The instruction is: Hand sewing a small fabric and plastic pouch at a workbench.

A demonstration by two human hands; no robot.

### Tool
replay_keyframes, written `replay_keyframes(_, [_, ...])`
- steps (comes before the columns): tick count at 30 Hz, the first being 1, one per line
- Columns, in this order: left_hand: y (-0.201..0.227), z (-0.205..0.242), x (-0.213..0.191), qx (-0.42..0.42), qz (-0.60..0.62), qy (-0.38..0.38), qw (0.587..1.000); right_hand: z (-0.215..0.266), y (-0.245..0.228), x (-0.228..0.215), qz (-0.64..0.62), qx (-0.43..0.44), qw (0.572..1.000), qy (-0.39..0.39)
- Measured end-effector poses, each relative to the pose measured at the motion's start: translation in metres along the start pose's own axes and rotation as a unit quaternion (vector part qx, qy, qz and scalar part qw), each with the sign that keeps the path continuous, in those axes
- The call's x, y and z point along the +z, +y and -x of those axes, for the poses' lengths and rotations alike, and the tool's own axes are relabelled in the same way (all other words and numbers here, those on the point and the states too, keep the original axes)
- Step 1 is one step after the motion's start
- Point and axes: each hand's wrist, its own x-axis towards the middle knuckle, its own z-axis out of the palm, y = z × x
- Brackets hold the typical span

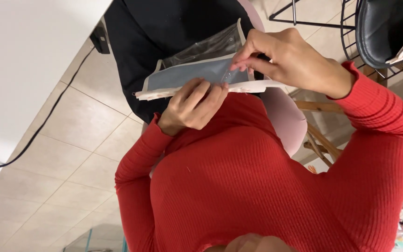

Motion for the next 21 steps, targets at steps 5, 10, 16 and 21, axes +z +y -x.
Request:
replay_keyframes(5, [0.004,0.007,-0.001,0.008,0.012,-0.023,1.0,0.006,0.025,0.012,-0.075,-0.018,0.997,0.026])
replay_keyframes(10, [0.011,0.018,0.008,-0.017,0.03,0.031,0.999,0.018,0.045,0.032,0.24,-0.213,0.946,0.037])
replay_keyframes(16, [0.012,0.02,0.007,-0.035,0.063,0.018,0.997,0.015,0.05,0.04,0.286,-0.25,0.922,0.072])
replay_keyframes(21, [0.011,0.018,0.008,-0.041,0.062,0.022,0.997,0.015,0.054,0.043,0.277,-0.251,0.924,0.072])
